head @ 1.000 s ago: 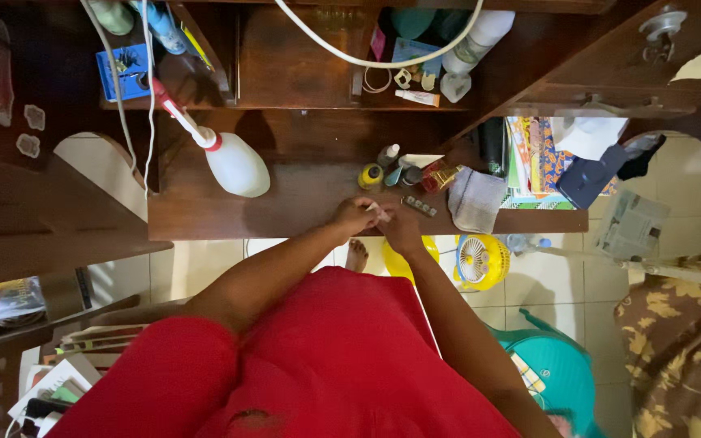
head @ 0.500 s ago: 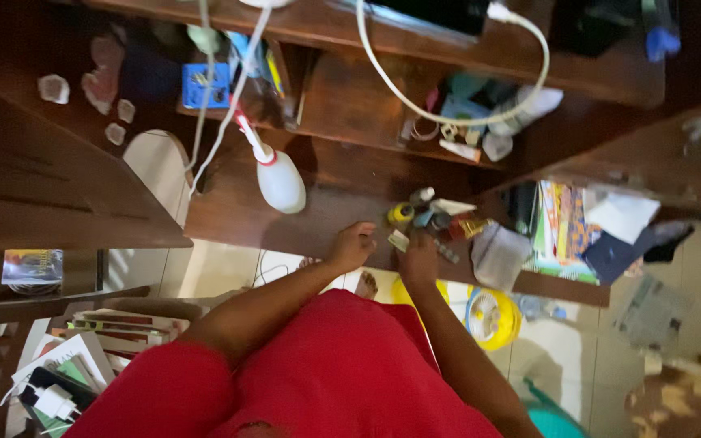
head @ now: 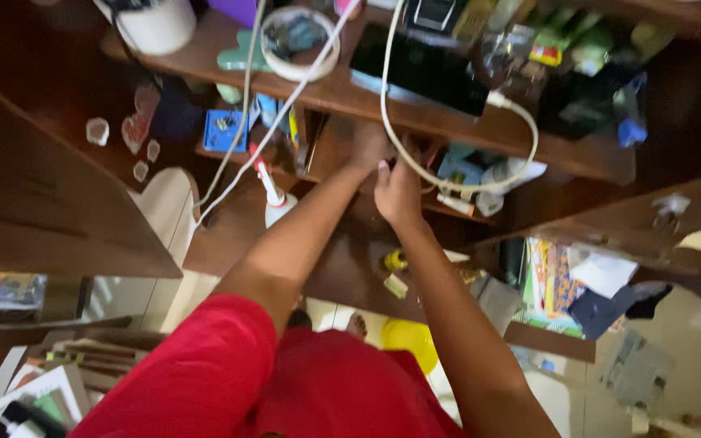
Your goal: The person cleans a cluttered wooden desk by spraying a cleaning solution and wiping the surface with a cloth. They move various items including a pen holder, bottles, and small objects to access the surface, then return them after wiping.
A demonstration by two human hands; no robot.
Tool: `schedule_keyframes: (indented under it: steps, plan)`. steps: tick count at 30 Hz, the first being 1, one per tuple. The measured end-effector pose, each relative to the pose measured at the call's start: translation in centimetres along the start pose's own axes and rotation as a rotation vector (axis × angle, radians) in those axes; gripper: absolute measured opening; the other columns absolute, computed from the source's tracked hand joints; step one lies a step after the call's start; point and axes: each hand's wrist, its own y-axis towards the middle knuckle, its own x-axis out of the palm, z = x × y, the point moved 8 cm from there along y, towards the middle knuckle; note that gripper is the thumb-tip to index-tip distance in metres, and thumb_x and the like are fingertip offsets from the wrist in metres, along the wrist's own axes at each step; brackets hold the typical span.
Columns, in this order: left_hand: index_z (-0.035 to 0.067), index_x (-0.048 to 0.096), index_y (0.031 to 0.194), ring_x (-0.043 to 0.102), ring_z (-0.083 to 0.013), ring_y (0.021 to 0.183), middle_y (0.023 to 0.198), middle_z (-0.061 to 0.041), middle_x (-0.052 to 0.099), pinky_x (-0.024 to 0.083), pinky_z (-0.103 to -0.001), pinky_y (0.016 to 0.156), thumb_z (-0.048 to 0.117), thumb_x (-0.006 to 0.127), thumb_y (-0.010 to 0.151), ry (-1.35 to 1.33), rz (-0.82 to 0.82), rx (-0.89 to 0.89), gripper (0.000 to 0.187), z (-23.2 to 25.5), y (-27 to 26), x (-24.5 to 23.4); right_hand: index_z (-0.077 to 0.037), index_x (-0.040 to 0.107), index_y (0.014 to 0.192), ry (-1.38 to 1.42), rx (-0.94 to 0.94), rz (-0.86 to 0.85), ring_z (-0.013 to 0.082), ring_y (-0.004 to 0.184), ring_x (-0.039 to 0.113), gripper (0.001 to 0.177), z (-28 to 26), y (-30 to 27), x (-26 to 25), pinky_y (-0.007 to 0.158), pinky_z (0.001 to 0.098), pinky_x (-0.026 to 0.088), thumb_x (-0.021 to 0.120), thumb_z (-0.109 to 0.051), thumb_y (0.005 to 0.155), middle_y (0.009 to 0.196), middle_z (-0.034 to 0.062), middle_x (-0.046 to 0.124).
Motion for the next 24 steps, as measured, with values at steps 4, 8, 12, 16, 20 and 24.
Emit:
schedule_keyframes:
  steps: [4, 8, 12, 16, 20, 24]
  plan:
    - [0.006, 0.059, 0.130, 0.062, -0.0360, 0.108, 0.120, -0.019, 0.063, 0.052, -0.045, 0.094, 0.012, 0.069, 0.091, -0.007, -0.074, -0.072, 0.041, -4.0, 2.3, 4.2, 0.002, 0.048, 0.146, -0.079, 0.147, -0.041, 0.0455, 0.131, 0.052, 0.047, 4.3, 6.7, 4.3, 0.112, 0.0486, 0.040, 0.057, -0.020, 0.105, 0.141, 0.0302, 0.055]
    - [0.006, 0.059, 0.130, 0.063, -0.0341, 0.112, 0.124, -0.018, 0.064, 0.052, -0.045, 0.097, 0.015, 0.066, 0.095, -0.004, -0.122, -0.161, 0.037, -4.6, 1.5, 4.8, 0.001, 0.048, 0.144, -0.016, 0.176, -0.058, 0.0449, 0.125, 0.054, 0.046, 9.3, 9.5, 9.1, 0.107, 0.0489, 0.042, 0.057, -0.020, 0.104, 0.137, 0.0292, 0.057]
    - [0.007, 0.060, 0.130, 0.063, -0.0322, 0.115, 0.128, -0.018, 0.065, 0.052, -0.044, 0.101, 0.019, 0.064, 0.099, 0.019, -0.183, -0.233, 0.033, -3.9, 1.3, 3.8, 0.001, 0.049, 0.142, 0.059, 0.197, -0.058, 0.0442, 0.119, 0.057, 0.045, 13.5, 11.0, 12.9, 0.102, 0.0492, 0.044, 0.056, -0.021, 0.104, 0.132, 0.0282, 0.059]
    - [0.007, 0.064, 0.126, 0.067, -0.0302, 0.114, 0.127, -0.017, 0.070, 0.055, -0.044, 0.103, 0.019, 0.060, 0.107, -0.150, 0.010, -0.127, 0.022, -3.3, 1.2, 0.9, 0.000, 0.050, 0.140, 0.115, 0.193, -0.075, 0.0435, 0.114, 0.059, 0.043, 14.4, 12.0, 14.6, 0.097, 0.0495, 0.046, 0.056, -0.022, 0.104, 0.127, 0.0272, 0.061]
    - [0.001, 0.057, 0.126, 0.061, -0.0445, 0.115, 0.124, -0.027, 0.062, 0.051, -0.050, 0.099, 0.011, 0.067, 0.091, -0.008, 0.100, 0.034, 0.038, -2.4, -0.4, -0.9, -0.001, 0.051, 0.138, 0.094, 0.154, -0.142, 0.0429, 0.108, 0.062, 0.042, 12.1, 10.9, 13.5, 0.092, 0.0498, 0.048, 0.055, -0.023, 0.104, 0.122, 0.0262, 0.063]
    - [-0.001, 0.033, 0.141, 0.060, -0.0472, 0.114, 0.124, -0.029, 0.060, 0.050, -0.051, 0.095, 0.014, 0.065, 0.093, -0.255, 0.102, -0.241, 0.060, -3.0, -4.2, -2.7, -0.001, 0.052, 0.137, 0.047, 0.077, -0.245, 0.0422, 0.102, 0.064, 0.041, 6.8, 7.8, 9.6, 0.087, 0.0500, 0.049, 0.055, -0.024, 0.103, 0.118, 0.0252, 0.066]
